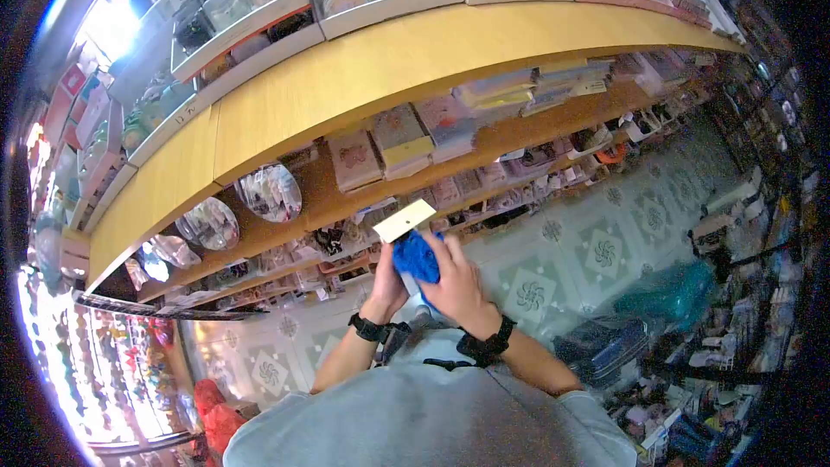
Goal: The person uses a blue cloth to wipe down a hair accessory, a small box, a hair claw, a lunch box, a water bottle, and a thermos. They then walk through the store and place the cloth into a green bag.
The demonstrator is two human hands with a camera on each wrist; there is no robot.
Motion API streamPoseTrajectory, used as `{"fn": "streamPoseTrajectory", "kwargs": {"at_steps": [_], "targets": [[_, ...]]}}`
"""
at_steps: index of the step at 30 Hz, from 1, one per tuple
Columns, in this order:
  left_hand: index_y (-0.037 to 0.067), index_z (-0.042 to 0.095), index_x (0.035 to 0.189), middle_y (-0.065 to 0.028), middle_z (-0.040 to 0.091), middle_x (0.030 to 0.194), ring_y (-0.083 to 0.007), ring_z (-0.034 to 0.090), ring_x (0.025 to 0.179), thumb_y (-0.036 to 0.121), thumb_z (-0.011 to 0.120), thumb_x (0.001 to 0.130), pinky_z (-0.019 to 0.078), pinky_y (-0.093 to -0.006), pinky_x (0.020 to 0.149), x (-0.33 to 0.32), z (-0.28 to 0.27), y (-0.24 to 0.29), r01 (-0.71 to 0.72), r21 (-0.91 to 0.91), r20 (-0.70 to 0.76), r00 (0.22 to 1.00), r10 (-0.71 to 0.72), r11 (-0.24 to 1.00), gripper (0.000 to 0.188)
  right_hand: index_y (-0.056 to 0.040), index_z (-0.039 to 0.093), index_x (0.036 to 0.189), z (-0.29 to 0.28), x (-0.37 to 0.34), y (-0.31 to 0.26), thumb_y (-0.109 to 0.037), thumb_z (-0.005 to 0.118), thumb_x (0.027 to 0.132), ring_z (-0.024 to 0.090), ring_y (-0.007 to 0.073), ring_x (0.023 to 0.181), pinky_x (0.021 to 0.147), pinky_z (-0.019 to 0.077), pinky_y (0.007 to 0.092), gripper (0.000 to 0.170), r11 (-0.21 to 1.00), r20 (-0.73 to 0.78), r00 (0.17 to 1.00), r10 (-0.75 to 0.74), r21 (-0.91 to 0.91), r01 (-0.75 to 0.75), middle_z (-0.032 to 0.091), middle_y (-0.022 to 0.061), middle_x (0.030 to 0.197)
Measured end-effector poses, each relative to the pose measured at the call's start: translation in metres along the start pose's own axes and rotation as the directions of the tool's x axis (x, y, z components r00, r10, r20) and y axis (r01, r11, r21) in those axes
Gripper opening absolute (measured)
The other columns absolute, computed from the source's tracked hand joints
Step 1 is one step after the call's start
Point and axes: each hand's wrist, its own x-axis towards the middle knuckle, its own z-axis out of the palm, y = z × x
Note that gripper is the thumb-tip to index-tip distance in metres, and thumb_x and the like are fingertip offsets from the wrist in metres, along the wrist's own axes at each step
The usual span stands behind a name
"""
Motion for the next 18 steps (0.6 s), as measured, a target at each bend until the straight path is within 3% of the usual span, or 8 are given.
{"fn": "streamPoseTrajectory", "kwargs": {"at_steps": [5, 7, 9, 11, 14, 15, 17, 18], "targets": [[0.010, 0.039, 0.143, -0.0083, 0.048, 0.141, -0.0220, 0.048, 0.128, 0.059, 0.029, 0.100, 0.0371, -0.0395, 0.110, 0.016, 0.022, -0.040, -0.038, 0.174, 0.068, 0.997, 0.027, 0.984, 0.066, -0.0068, 0.049, 0.131, -0.038, 0.033, 0.024, -0.008, 0.074, 0.073, 0.059, 0.0417, 0.094, 0.076, 0.0506, 0.0442, 0.063, 0.997, -0.134, 0.989, 0.070, 0.038, -0.065, 0.054, 0.0179, 0.106], [0.009, 0.039, 0.143, -0.0084, 0.048, 0.141, -0.0221, 0.048, 0.128, 0.058, 0.030, 0.100, 0.0373, -0.0398, 0.110, 0.023, 0.025, -0.042, -0.125, 0.253, 0.094, 0.990, 0.104, 0.959, 0.065, -0.0109, 0.046, 0.134, -0.036, 0.025, 0.038, -0.016, 0.075, 0.075, 0.059, 0.0437, 0.092, 0.070, 0.0507, 0.0489, 0.066, 0.996, -0.179, 0.983, -0.041, 0.067, 0.054, 0.052, 0.0173, 0.108], [0.006, 0.042, 0.139, -0.0109, 0.052, 0.137, -0.0235, 0.053, 0.123, 0.058, 0.035, 0.099, 0.0410, -0.0412, 0.106, 0.024, 0.022, -0.039, -0.077, 0.171, -0.053, 0.995, 0.087, 0.982, 0.067, -0.0154, 0.045, 0.136, -0.027, 0.000, 0.045, -0.017, 0.075, 0.073, 0.060, 0.0433, 0.094, 0.072, 0.0522, 0.0484, 0.070, 0.998, -0.038, 0.999, -0.010, 0.069, 0.013, 0.051, 0.0177, 0.113], [0.006, 0.037, 0.141, -0.0096, 0.048, 0.139, -0.0223, 0.050, 0.125, 0.053, 0.042, 0.099, 0.0429, -0.0380, 0.104, 0.032, -0.005, -0.034, -0.008, 0.099, -0.052, 0.999, 0.014, 0.995, 0.063, -0.0166, 0.045, 0.137, -0.029, -0.019, 0.048, -0.016, 0.075, 0.073, 0.060, 0.0417, 0.095, 0.074, 0.0522, 0.0477, 0.071, 0.987, 0.094, 0.991, -0.096, 0.142, 0.082, 0.051, 0.0178, 0.113], [0.004, 0.041, 0.136, -0.0145, 0.052, 0.135, -0.0259, 0.058, 0.115, 0.049, 0.046, 0.099, 0.0508, -0.0382, 0.093, 0.031, 0.017, -0.001, -0.157, 0.161, -0.020, 0.987, 0.162, 0.974, 0.059, -0.0069, 0.049, 0.131, -0.027, -0.030, 0.073, -0.014, 0.078, 0.071, 0.059, 0.0420, 0.100, 0.081, 0.0518, 0.0448, 0.067, 0.995, 0.270, 0.963, 0.019, 0.086, -0.044, 0.055, 0.0199, 0.112], [0.004, 0.041, 0.135, -0.0157, 0.053, 0.134, -0.0268, 0.060, 0.112, 0.048, 0.047, 0.099, 0.0520, -0.0384, 0.091, 0.028, 0.020, 0.008, -0.175, 0.202, -0.039, 0.982, 0.187, 0.964, 0.058, -0.0050, 0.051, 0.129, -0.032, -0.025, 0.076, -0.014, 0.077, 0.072, 0.060, 0.0395, 0.102, 0.084, 0.0521, 0.0420, 0.063, 0.992, 0.210, 0.977, 0.025, 0.117, -0.051, 0.057, 0.0201, 0.115], [0.003, 0.047, 0.130, -0.0167, 0.060, 0.125, -0.0306, 0.065, 0.107, 0.044, 0.047, 0.099, 0.0545, -0.0463, 0.091, 0.015, 0.041, 0.034, -0.125, 0.047, -0.026, 0.992, 0.126, 0.991, 0.052, -0.0042, 0.049, 0.132, -0.022, -0.027, 0.114, -0.017, 0.077, 0.074, 0.060, 0.0401, 0.107, 0.088, 0.0506, 0.0424, 0.066, 0.975, 0.129, 0.988, 0.084, 0.193, -0.109, 0.059, 0.0223, 0.118], [0.003, 0.048, 0.129, -0.0152, 0.062, 0.121, -0.0289, 0.066, 0.104, 0.044, 0.047, 0.099, 0.0554, -0.0452, 0.089, 0.013, 0.032, 0.035, -0.093, 0.056, -0.051, 0.994, 0.095, 0.994, 0.050, -0.0016, 0.048, 0.132, -0.028, -0.021, 0.113, -0.017, 0.076, 0.079, 0.061, 0.0306, 0.109, 0.093, 0.0484, 0.0378, 0.062, 0.908, 0.209, 0.963, 0.172, 0.346, -0.237, 0.062, 0.0183, 0.119]]}}
